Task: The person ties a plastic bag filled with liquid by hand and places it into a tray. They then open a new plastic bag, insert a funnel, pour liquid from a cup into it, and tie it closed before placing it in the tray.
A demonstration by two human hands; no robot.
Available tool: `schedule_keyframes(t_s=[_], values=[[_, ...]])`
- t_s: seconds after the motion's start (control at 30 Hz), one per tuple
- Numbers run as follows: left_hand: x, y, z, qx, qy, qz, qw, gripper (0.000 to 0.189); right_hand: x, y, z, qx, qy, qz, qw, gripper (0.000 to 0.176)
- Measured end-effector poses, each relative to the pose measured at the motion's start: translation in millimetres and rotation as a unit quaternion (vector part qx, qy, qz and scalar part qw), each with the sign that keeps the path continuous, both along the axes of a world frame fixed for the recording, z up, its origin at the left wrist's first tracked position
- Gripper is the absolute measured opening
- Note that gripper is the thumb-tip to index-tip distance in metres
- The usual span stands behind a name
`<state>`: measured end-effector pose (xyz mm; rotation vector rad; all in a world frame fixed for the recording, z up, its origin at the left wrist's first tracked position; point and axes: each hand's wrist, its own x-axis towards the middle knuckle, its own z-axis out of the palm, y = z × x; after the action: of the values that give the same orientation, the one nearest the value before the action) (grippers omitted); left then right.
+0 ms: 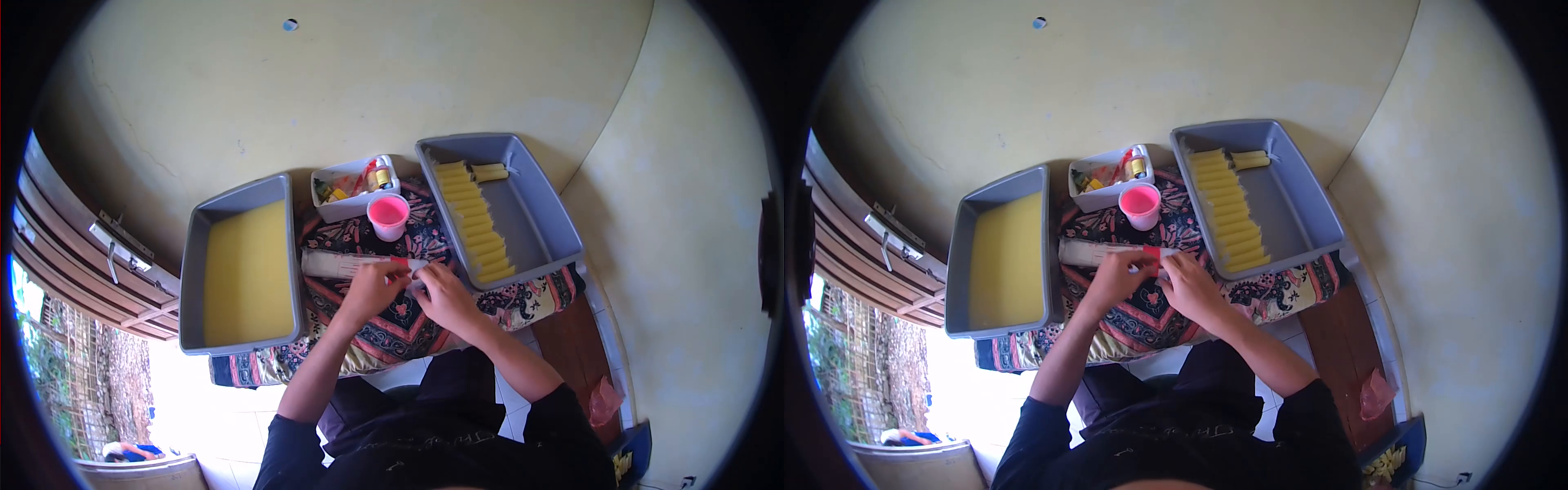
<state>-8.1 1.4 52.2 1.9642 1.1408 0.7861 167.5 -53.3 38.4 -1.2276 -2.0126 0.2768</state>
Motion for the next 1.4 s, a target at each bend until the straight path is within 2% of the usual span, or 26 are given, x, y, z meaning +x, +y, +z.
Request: schedule_keyframes(t_s=[0.03, 0.07, 0.13, 0.23, 0.27, 0.3, 0.43, 0.5, 0.53, 0.6, 0.63, 0.7, 0.73, 0.8, 0.87, 0.97, 1.07, 1.13, 1.2, 1.23, 1.27, 1.33, 1.37, 1.4], values=[[-1.7, -1.2, -10.4, 0.018, 0.001, -0.014, 1.0, 0.026, -0.5, 2.3, -8.0, 0.012, -0.049, -0.029, 0.998, 0.03], [-2.9, -5.2, -21.1, 0.031, 0.003, -0.029, 0.999, 0.028, -0.4, 3.0, -16.3, 0.007, -0.05, -0.026, 0.998, 0.03], [-0.9, -13.4, -23.6, 0.001, -0.001, -0.03, 1.0, 0.034, 0.6, 1.4, -27.9, 0.034, -0.099, -0.073, 0.992, 0.036], [1.6, -17.9, -37.8, -0.003, -0.02, 0.0, 1.0, 0.039, 5.7, 5.0, -45.1, 0.024, -0.101, -0.1, 0.99, 0.028], [4.0, -16.7, -50.5, 0.035, -0.025, 0.01, 0.999, 0.041, 9.2, 7.2, -51.7, 0.003, -0.102, -0.106, 0.989, 0.026], [7.7, -18.6, -51.3, 0.071, -0.032, 0.02, 0.997, 0.042, 9.7, 8.6, -52.4, 0.011, -0.089, -0.112, 0.99, 0.019], [16.6, -22.0, -51.7, 0.095, -0.021, 0.021, 0.995, 0.038, 11.7, 11.8, -53.9, 0.023, -0.072, -0.108, 0.991, 0.016], [17.4, -16.9, -56.4, 0.13, -0.01, 0.001, 0.991, 0.03, 10.2, 10.5, -44.3, 0.034, 0.018, -0.07, 0.997, 0.012], [16.5, -14.6, -56.9, 0.13, -0.011, 0.0, 0.991, 0.03, 10.1, 10.4, -37.9, 0.034, 0.018, -0.071, 0.997, 0.012], [11.3, -13.1, -56.9, 0.029, -0.081, 0.023, 0.996, 0.018, 9.2, 6.3, -26.5, -0.025, 0.085, -0.027, 0.996, 0.013], [7.2, -11.0, -54.9, 0.028, -0.081, 0.022, 0.996, 0.018, 9.6, 4.5, -22.7, -0.025, 0.086, -0.027, 0.996, 0.013], [-3.4, -6.8, -48.4, 0.011, -0.145, 0.105, 0.984, 0.016, 12.4, 0.3, -15.5, -0.14, 0.136, -0.001, 0.981, 0.019], [-7.8, -5.0, -46.2, 0.011, -0.144, 0.106, 0.984, 0.016, 13.0, -3.2, -10.0, -0.141, 0.137, 0.0, 0.98, 0.019], [-16.6, -1.4, -41.5, -0.055, -0.313, 0.169, 0.933, 0.02, 14.4, -10.0, 1.7, -0.201, 0.162, 0.029, 0.966, 0.025], [-27.6, -0.1, -35.9, -0.084, -0.299, 0.193, 0.931, 0.023, 16.4, -14.0, 7.8, -0.209, 0.16, 0.037, 0.964, 0.027], [-36.1, 1.6, -37.5, -0.082, -0.369, 0.224, 0.898, 0.021, 18.8, -18.3, 17.6, -0.249, 0.206, 0.049, 0.945, 0.026], [-42.1, 0.0, -34.0, -0.076, -0.377, 0.219, 0.897, 0.021, 23.0, -16.6, 28.3, -0.247, 0.253, 0.051, 0.934, 0.028], [-44.2, -0.3, -37.3, -0.087, -0.361, 0.216, 0.903, 0.017, 26.4, -11.1, 34.9, -0.192, 0.289, 0.011, 0.938, 0.03], [-39.5, -1.4, -34.8, 0.003, -0.248, 0.229, 0.941, 0.022, 31.2, -3.5, 41.9, -0.171, 0.289, 0.01, 0.942, 0.033], [-36.2, -1.4, -30.7, 0.125, -0.13, 0.246, 0.952, 0.032, 32.3, -2.2, 51.7, -0.193, 0.247, 0.012, 0.95, 0.036], [-31.3, -2.4, -25.6, 0.124, -0.131, 0.244, 0.953, 0.032, 33.1, -0.7, 59.4, -0.214, 0.204, 0.014, 0.955, 0.039], [-15.9, -7.9, -1.9, 0.189, -0.131, 0.138, 0.963, 0.033, 31.0, 5.4, 63.9, -0.219, 0.195, 0.029, 0.955, 0.04], [-7.6, -9.3, 6.2, 0.189, -0.13, 0.139, 0.963, 0.033, 29.5, 9.3, 64.5, -0.235, 0.203, 0.057, 0.949, 0.041], [1.0, -9.9, 13.7, 0.106, -0.156, 0.064, 0.98, 0.029, 27.3, 13.3, 65.5, -0.25, 0.21, 0.086, 0.941, 0.042]])
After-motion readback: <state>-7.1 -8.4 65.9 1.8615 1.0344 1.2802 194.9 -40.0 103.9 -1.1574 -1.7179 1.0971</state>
